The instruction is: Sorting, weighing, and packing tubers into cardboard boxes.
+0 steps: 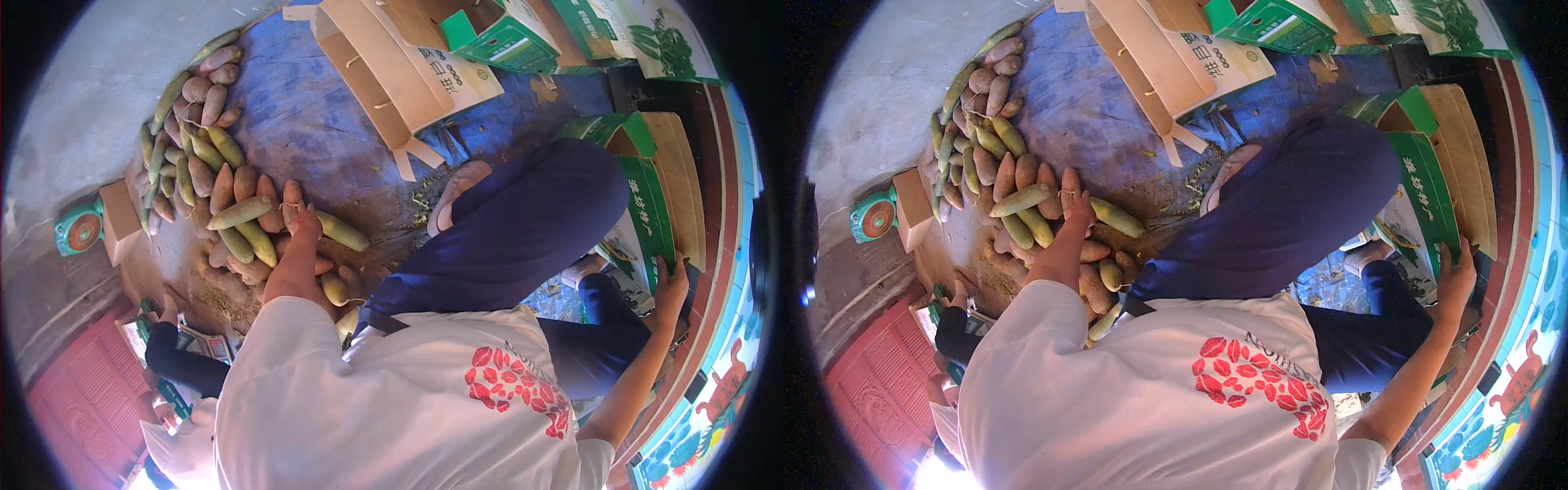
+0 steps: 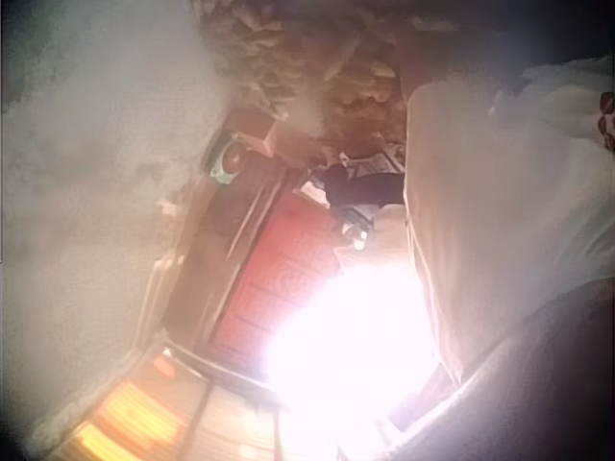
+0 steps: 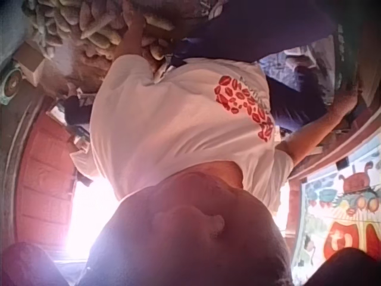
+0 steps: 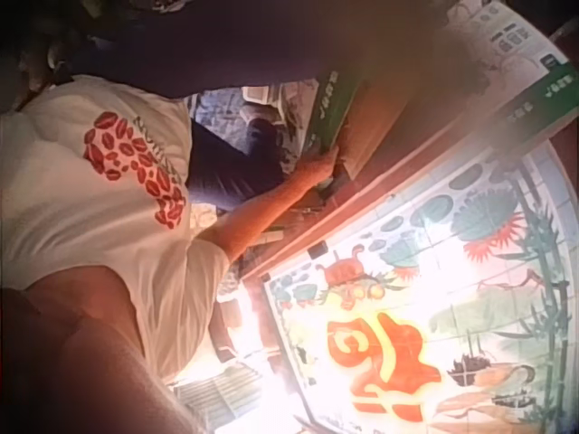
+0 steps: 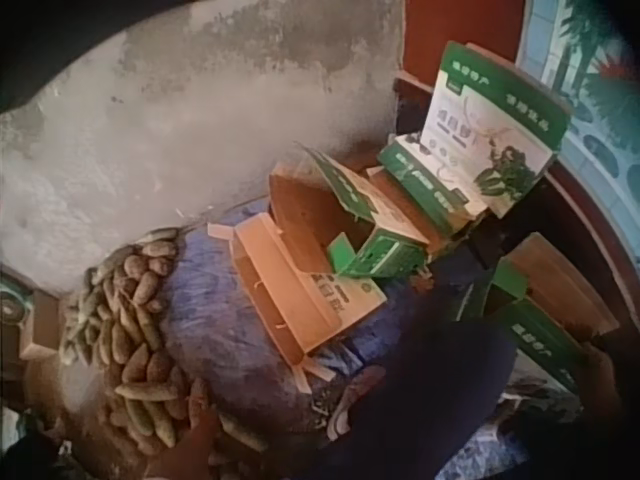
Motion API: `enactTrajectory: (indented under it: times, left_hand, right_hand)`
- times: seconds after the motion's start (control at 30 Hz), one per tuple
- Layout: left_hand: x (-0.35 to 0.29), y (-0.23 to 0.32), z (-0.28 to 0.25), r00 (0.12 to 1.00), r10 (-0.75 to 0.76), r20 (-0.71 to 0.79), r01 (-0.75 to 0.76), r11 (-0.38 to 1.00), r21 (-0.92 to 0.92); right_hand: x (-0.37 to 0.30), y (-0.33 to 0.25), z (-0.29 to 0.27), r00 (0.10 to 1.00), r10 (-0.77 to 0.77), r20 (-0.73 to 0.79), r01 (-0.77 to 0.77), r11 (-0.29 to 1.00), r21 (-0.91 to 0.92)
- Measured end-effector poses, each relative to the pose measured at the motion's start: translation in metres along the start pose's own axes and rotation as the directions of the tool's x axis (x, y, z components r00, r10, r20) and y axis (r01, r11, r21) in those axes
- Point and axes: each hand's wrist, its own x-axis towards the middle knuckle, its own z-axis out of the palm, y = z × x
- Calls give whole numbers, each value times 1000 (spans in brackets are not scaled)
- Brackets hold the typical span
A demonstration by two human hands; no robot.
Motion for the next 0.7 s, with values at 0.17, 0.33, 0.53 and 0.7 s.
enactTrajectory:
  times: [0.17,0.33,0.53,0.7]
  left_hand:
    - [0,-2,-14,997,33,69,-40,994,101]
    - [9,-5,8,988,125,-91,-109,981,159]
    - [14,-14,-11,968,10,250,-90,947,309]
    - [-7,-9,-40,912,228,341,-339,887,313]
  right_hand:
    - [-1,0,0,1000,13,13,-14,997,73]
    - [2,-1,2,997,78,-9,-78,997,-9]
    - [2,7,6,999,48,-14,-48,999,-2]
    - [6,4,7,998,17,-56,-22,995,-96]
